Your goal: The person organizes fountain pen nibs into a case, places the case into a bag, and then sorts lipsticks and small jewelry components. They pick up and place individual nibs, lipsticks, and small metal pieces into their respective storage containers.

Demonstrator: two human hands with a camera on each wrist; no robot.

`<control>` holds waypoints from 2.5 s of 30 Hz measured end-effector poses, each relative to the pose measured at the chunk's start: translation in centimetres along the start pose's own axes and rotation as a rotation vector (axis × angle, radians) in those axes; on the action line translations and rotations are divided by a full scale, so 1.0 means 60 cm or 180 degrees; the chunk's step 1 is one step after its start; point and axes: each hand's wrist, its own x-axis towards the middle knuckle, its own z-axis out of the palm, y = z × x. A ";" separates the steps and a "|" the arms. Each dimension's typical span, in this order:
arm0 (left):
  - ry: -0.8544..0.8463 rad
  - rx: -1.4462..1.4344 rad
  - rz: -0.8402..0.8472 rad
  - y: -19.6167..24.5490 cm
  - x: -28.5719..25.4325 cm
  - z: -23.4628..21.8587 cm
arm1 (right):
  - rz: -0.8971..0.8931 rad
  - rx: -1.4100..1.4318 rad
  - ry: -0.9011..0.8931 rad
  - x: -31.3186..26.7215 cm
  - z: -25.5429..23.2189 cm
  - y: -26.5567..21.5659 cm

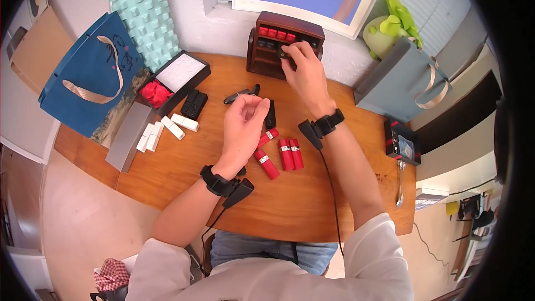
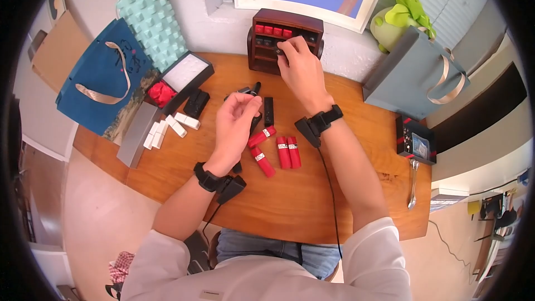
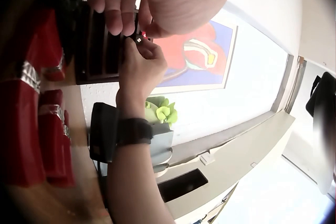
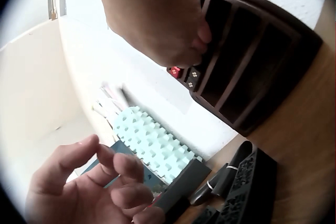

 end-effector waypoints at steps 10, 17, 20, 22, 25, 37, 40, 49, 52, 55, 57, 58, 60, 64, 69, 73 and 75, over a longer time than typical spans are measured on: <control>-0.0037 0.0090 -0.0041 0.002 0.003 -0.003 | -0.0250 -0.0766 0.0071 0.017 0.020 0.017; 0.0047 0.0065 -0.0014 -0.006 0.006 -0.012 | -0.0267 -0.0312 0.0299 -0.003 -0.039 -0.033; 0.0173 -0.0108 -0.0141 -0.001 0.014 -0.013 | 0.0217 0.1664 -0.2021 -0.039 -0.127 -0.099; 0.0309 -0.0140 -0.0223 0.008 0.019 -0.014 | -0.0030 0.1848 -0.2677 -0.073 -0.148 -0.129; 0.0287 -0.0159 -0.0292 0.022 0.022 -0.030 | -0.0460 0.1444 -0.2904 -0.129 -0.139 -0.168; 0.0087 0.0002 -0.0239 0.025 0.025 -0.036 | -0.0913 0.0741 -0.1816 -0.203 -0.080 -0.213; -0.0151 -0.0006 -0.0243 0.029 0.023 -0.035 | -0.0591 0.1261 -0.1554 -0.196 -0.088 -0.214; -0.1189 0.0311 -0.0549 0.023 0.008 -0.023 | 0.0385 0.2076 -0.1510 -0.171 -0.150 -0.140; -0.1941 0.0381 -0.0560 0.027 0.002 -0.020 | 0.0903 0.2226 -0.0685 -0.154 -0.161 -0.103; -0.1919 -0.0401 -0.0961 0.028 -0.014 -0.004 | 0.1244 0.3000 -0.0095 -0.151 -0.149 -0.086; -0.1938 -0.0618 -0.0989 0.025 -0.014 -0.006 | 0.1293 0.3101 -0.0131 -0.158 -0.146 -0.084; -0.1925 -0.0660 -0.1070 0.024 -0.012 -0.008 | 0.1546 0.3447 -0.0380 -0.166 -0.144 -0.076; -0.1910 -0.0701 -0.1161 0.024 -0.009 -0.010 | 0.1809 0.3792 -0.0632 -0.180 -0.144 -0.057; -0.1563 -0.0579 -0.1266 0.019 -0.006 -0.005 | 0.2431 0.4212 -0.0874 -0.207 -0.133 -0.022; -0.1724 -0.0387 -0.1201 0.016 -0.013 0.002 | 0.2570 0.4724 -0.0735 -0.222 -0.125 -0.010; -0.1813 -0.0248 -0.1191 0.021 -0.018 0.006 | 0.2743 0.4879 -0.0685 -0.228 -0.123 -0.010; -0.1830 -0.0229 -0.1183 0.024 -0.018 0.007 | 0.2768 0.4932 -0.0697 -0.229 -0.124 -0.010</control>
